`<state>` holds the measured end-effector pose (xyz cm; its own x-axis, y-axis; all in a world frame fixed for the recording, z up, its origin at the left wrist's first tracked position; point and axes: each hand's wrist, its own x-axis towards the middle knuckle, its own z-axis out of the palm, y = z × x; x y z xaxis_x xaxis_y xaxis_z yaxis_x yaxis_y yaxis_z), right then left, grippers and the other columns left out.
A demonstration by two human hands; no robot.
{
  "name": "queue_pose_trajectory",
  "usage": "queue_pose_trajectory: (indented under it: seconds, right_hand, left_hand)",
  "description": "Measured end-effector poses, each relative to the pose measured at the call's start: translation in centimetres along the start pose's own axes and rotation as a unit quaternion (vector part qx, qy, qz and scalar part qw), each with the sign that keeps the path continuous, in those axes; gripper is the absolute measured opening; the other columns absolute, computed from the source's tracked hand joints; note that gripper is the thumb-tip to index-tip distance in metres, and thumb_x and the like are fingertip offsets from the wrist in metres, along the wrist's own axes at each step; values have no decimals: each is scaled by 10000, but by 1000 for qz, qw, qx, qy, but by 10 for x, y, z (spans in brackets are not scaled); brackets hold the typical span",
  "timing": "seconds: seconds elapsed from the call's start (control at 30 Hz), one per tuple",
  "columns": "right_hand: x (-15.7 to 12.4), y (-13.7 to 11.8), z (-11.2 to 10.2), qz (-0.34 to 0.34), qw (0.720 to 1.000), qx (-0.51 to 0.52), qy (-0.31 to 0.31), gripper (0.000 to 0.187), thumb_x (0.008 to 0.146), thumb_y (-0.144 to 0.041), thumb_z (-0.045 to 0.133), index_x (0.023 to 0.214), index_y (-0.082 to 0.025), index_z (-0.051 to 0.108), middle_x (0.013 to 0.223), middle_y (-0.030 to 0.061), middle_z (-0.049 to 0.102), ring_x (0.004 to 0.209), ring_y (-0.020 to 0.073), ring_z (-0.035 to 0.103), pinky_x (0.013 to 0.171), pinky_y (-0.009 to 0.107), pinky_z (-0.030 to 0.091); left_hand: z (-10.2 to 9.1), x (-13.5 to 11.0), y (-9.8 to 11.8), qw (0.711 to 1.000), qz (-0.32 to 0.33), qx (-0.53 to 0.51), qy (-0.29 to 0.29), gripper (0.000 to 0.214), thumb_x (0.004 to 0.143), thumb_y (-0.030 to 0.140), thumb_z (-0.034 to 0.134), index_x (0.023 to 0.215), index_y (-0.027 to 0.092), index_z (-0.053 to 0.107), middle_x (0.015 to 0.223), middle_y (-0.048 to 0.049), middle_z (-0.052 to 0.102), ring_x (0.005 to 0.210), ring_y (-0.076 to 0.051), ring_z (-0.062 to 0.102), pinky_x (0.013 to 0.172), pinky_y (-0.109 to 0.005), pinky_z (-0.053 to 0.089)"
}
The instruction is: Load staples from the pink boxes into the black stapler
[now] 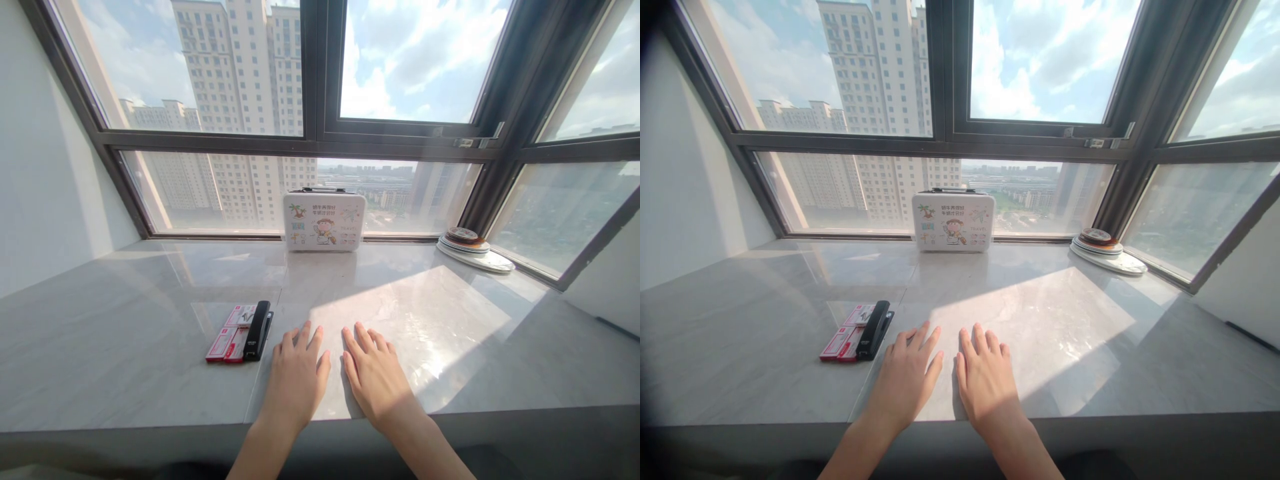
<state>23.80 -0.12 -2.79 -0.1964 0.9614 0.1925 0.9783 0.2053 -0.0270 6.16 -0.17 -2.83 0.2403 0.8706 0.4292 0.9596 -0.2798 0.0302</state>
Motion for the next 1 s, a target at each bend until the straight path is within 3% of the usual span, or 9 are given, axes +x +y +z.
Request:
queue_pose_trajectory:
  seconds: [0.2, 0.5, 0.7, 0.9, 1.0]
  right_hand:
    - [1, -9, -3, 12, 999, -12, -27, 518, 1086, -320, 360, 1602, -303, 407, 1629, 133, 374, 1430, 382, 380, 1118, 561, 362]
    - [5, -16, -17, 16, 999, -16, -29, 503, 1085, -343, 377, 1586, -335, 420, 1415, 178, 535, 1231, 395, 511, 978, 545, 443]
    - [7, -17, -14, 15, 999, -31, -21, 502, 1084, -347, 372, 1583, -345, 418, 1389, 181, 530, 1200, 396, 504, 936, 539, 452]
    - [8, -18, -14, 43, 998, -33, -18, 604, 1088, -319, 394, 1669, -284, 235, 1341, 192, 539, 1139, 357, 525, 934, 475, 467]
    - [8, -17, -12, 52, 998, -35, -15, 605, 1092, -313, 385, 1673, -261, 226, 1313, 187, 545, 1089, 338, 548, 938, 461, 461]
  left_hand:
    - [-1, 3, 1, 1000, -2, 5, 7, 436, 1001, 332, 558, 1432, 283, 603, 1472, -111, 580, 1212, -344, 556, 919, -480, 527]
    - [-1, 6, 1, 1000, 1, 22, 6, 426, 989, 335, 560, 1407, 280, 622, 1437, -116, 602, 1146, -340, 572, 877, -478, 522]
    - [1, 5, 1, 1000, -2, 20, 12, 426, 984, 333, 557, 1403, 288, 623, 1434, -114, 602, 1133, -341, 568, 862, -479, 518]
    - [2, 4, 0, 1000, -4, 14, 7, 424, 1003, 343, 538, 1418, 288, 610, 1454, -104, 585, 1152, -346, 557, 878, -491, 499]
    - [2, 3, 0, 1000, -3, 13, 6, 426, 1011, 342, 528, 1427, 288, 600, 1458, -104, 580, 1163, -343, 553, 890, -495, 492]
